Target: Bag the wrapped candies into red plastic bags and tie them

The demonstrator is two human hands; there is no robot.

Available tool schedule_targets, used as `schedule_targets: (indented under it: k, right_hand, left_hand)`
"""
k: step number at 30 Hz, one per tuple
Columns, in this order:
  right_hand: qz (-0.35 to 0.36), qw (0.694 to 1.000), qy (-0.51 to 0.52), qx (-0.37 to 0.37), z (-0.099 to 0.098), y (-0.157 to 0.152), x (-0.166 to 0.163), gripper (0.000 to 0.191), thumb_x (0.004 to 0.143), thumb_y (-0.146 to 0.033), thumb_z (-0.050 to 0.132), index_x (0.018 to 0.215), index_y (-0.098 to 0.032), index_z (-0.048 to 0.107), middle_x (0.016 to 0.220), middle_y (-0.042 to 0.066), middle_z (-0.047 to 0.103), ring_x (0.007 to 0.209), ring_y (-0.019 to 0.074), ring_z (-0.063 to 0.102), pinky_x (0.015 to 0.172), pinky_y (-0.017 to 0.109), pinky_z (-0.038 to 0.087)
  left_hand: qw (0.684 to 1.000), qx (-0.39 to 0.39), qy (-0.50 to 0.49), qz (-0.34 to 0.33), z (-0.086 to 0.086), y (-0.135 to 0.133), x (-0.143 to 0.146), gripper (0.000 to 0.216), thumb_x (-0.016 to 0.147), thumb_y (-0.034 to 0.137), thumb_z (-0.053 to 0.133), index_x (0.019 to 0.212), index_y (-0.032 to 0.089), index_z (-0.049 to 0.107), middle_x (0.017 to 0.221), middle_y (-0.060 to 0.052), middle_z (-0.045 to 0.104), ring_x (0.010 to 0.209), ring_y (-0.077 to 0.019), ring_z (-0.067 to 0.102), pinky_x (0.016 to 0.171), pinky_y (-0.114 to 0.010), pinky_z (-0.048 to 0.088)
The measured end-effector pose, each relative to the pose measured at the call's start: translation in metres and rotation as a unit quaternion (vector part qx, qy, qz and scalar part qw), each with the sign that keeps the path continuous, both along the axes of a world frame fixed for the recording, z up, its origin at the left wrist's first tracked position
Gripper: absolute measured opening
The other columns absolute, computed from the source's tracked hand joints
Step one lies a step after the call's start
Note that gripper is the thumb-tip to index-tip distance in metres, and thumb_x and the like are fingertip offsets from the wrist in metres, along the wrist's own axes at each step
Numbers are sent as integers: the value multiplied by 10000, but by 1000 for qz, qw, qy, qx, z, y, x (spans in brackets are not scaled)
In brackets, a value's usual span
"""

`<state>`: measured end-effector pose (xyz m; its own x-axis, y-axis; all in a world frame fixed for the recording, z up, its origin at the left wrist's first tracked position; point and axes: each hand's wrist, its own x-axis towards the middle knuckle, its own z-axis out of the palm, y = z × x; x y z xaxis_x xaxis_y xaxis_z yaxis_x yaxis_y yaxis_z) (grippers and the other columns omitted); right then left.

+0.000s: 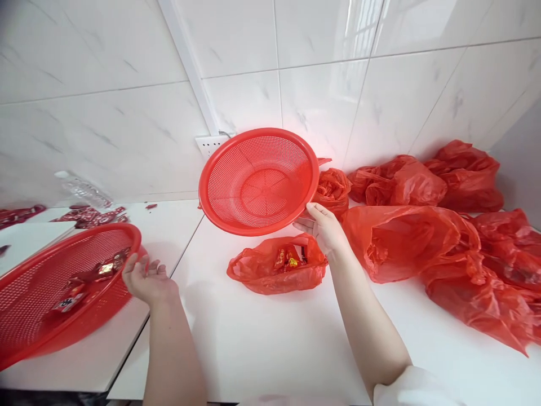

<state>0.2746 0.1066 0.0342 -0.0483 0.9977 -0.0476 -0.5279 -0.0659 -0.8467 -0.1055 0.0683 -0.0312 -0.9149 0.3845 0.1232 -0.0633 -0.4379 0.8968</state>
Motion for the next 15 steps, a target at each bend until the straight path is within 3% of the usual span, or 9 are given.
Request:
schedule_targets:
  k: [5, 9, 13, 15]
  right_hand:
    - [4, 1000, 7, 0, 0, 0, 1, 216, 730, -380, 737, 818, -230, 608, 951, 5, 714, 856, 194, 684, 835, 360, 539]
    - [5, 1000, 6, 5, 0, -1, 2, 230, 712, -370, 754, 793, -228, 591, 934, 3, 715, 846, 191, 683, 859, 375, 529]
    - [8, 1000, 6, 1, -1, -1, 3, 245, 702, -366, 762, 777, -218, 582, 902, 9, 713, 830, 184, 684, 857, 372, 522]
    - [10, 1000, 7, 0, -1, -1, 3, 236, 712, -365, 754, 782, -217, 585, 909, 6, 712, 822, 177, 684, 862, 372, 520]
  left_hand:
    - [995, -14, -90, 28, -9, 5, -4, 425, 629, 272, 476, 1034, 275, 348, 1064, -37, 522, 749, -135, 536, 582, -254, 375]
    - [995, 25, -97, 30, -12, 5, -13, 394, 657, 266, 494, 1022, 270, 344, 1038, -25, 523, 702, -113, 506, 580, -238, 366]
    - [994, 35, -93, 43, -11, 5, -15, 262, 766, 411, 458, 943, 241, 366, 977, -27, 507, 681, -114, 489, 540, -226, 349]
    - [993, 53, -93, 52, -12, 6, -12, 328, 800, 540, 422, 889, 226, 385, 949, -31, 507, 677, -114, 488, 516, -219, 336]
